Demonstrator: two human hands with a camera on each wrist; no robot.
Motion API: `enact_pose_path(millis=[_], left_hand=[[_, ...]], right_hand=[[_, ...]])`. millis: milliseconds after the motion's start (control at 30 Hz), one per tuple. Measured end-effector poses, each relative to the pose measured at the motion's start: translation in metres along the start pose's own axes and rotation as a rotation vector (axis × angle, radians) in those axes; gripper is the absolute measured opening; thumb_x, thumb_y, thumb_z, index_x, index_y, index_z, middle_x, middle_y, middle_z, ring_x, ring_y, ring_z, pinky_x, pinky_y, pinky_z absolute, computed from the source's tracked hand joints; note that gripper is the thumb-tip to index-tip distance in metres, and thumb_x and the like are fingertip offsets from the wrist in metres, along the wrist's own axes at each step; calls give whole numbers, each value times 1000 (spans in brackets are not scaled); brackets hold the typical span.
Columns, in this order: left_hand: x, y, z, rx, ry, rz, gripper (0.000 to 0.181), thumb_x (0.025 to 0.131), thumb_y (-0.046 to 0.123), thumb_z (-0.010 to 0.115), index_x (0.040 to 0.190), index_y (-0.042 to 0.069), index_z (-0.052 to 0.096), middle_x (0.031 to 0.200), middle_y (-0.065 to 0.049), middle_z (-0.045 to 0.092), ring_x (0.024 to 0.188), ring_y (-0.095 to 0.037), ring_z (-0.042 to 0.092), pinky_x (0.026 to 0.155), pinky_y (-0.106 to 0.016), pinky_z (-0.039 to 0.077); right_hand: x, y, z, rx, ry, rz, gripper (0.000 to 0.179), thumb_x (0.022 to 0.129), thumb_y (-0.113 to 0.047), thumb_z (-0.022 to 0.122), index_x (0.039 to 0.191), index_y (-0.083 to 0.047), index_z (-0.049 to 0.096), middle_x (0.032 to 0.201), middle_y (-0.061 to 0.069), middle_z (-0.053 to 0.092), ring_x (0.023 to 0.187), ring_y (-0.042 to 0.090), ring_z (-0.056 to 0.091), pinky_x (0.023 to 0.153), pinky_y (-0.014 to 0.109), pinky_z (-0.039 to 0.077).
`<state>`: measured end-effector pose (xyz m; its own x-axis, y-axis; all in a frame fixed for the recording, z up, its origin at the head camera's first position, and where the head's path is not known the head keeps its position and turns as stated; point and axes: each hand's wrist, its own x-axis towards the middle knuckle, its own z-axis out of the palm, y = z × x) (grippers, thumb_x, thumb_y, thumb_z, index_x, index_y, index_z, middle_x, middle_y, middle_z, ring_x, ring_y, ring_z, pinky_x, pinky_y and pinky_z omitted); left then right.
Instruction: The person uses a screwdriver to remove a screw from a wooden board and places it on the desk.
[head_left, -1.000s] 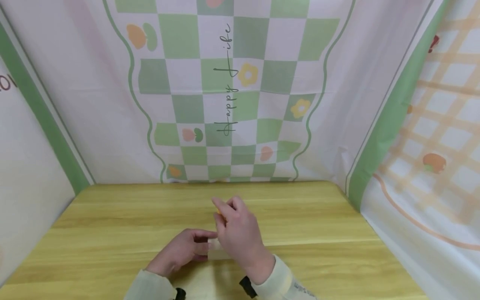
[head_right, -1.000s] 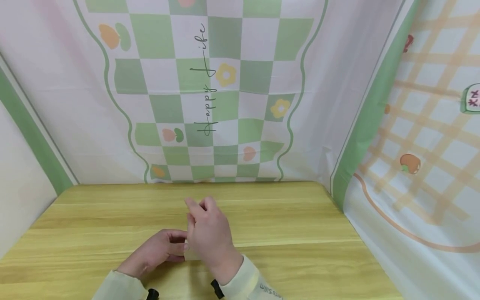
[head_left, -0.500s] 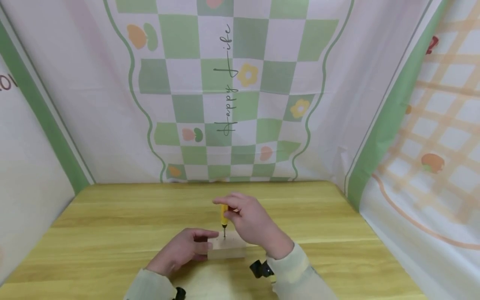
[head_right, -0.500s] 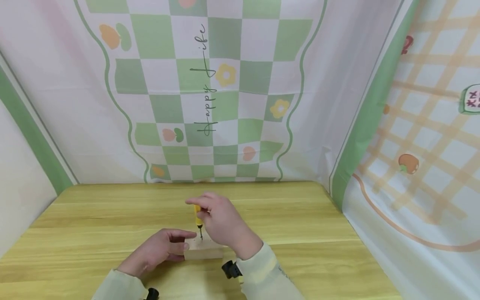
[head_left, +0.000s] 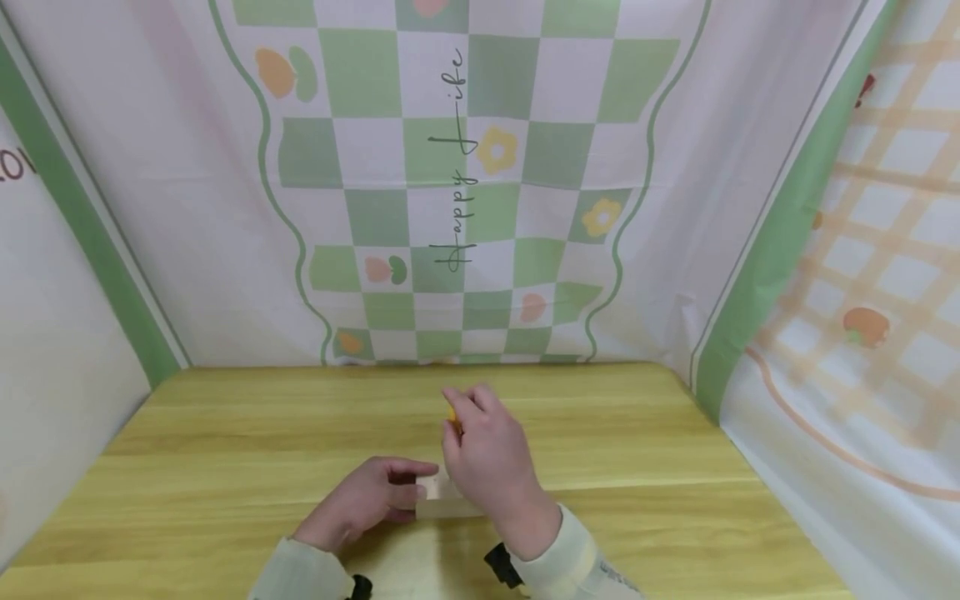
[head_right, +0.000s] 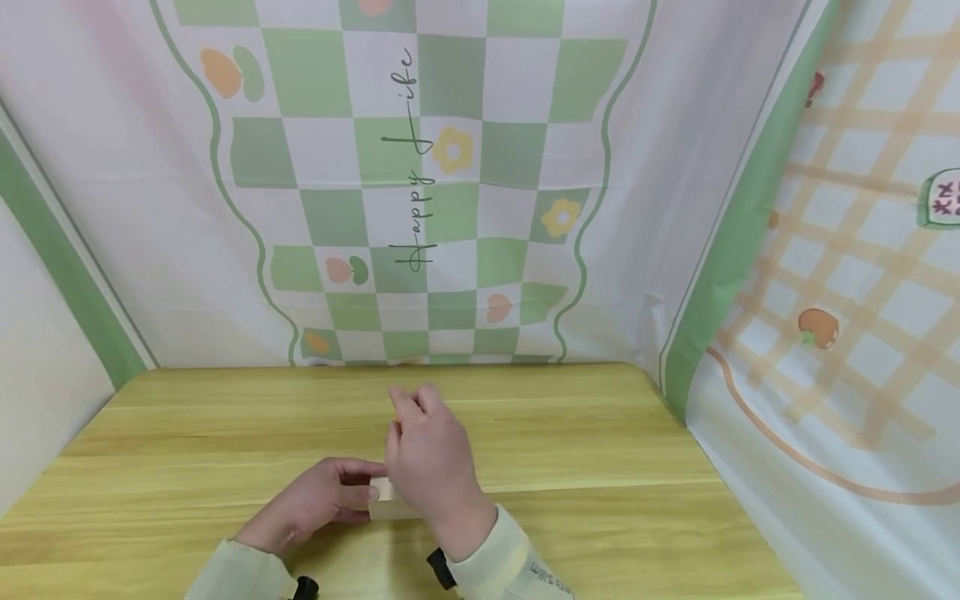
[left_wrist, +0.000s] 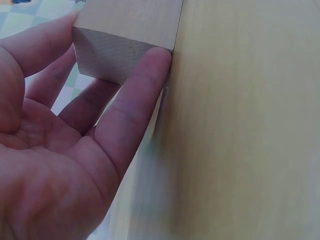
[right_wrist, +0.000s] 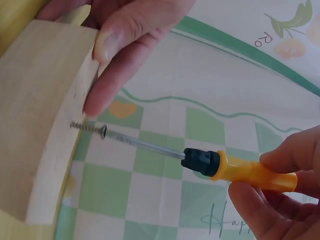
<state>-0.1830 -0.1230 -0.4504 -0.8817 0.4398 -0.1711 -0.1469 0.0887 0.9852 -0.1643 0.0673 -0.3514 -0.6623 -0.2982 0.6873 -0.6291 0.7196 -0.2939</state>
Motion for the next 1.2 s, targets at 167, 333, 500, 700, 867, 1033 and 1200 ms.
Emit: enact_pose_path(millis=[167, 333, 500, 700, 867, 1033, 1200], left_hand=[[1, 0, 0, 1, 3, -5, 40, 91, 13, 74, 130, 5, 66, 125, -11, 59, 104, -24, 59, 83, -42, 57], [1, 2, -1, 7, -1, -18, 40, 92, 14, 73, 131, 4, 65, 132, -13, 57, 108, -25, 58, 83, -43, 58], [0, 2, -2, 11, -2, -11, 42, 92, 16, 73, 132, 3, 64, 133, -13, 56, 108, -25, 59, 82, -43, 58], [0, 0, 0, 1, -6, 10, 43, 91, 13, 74, 131, 2, 64, 126, -12, 60, 103, -26, 61, 83, -42, 57], [-1, -1, 1, 4, 0, 15, 41, 91, 13, 74, 130, 4, 66, 126, -11, 59, 104, -25, 60, 83, -43, 57], [-1, 0, 1, 4, 0, 20, 41, 91, 14, 74, 130, 4, 66, 127, -11, 59, 105, -25, 59, 84, -43, 57], [0, 1, 1, 10, 8, 19, 41, 91, 13, 74, 130, 3, 66, 127, -13, 59, 104, -24, 59, 82, -42, 58]], right_hand=[[3, 1, -2, 41, -43, -103, 37, 84, 8, 65, 120, 4, 69, 96, 8, 63, 65, 10, 54, 55, 19, 49], [11, 11, -10, 175, -196, -234, 38, 85, 12, 62, 122, 4, 68, 101, 8, 65, 71, 10, 54, 62, 19, 50], [15, 17, -14, 234, -283, -200, 37, 89, 9, 59, 124, 1, 67, 105, 7, 66, 70, 9, 53, 60, 20, 49], [3, 7, -9, -3, -122, -39, 35, 88, -1, 66, 123, 3, 67, 104, 10, 67, 66, 8, 53, 57, 20, 50], [-2, -1, 0, -71, 35, -73, 31, 83, 3, 70, 113, 8, 69, 93, 14, 68, 62, 14, 60, 51, 22, 52], [-1, -3, 2, -19, 42, -95, 30, 80, 8, 67, 110, 8, 70, 102, 18, 70, 82, 24, 70, 63, 28, 59], [3, 5, -5, 98, -98, -151, 32, 83, 10, 62, 114, 5, 70, 111, 15, 69, 78, 16, 65, 68, 25, 57]])
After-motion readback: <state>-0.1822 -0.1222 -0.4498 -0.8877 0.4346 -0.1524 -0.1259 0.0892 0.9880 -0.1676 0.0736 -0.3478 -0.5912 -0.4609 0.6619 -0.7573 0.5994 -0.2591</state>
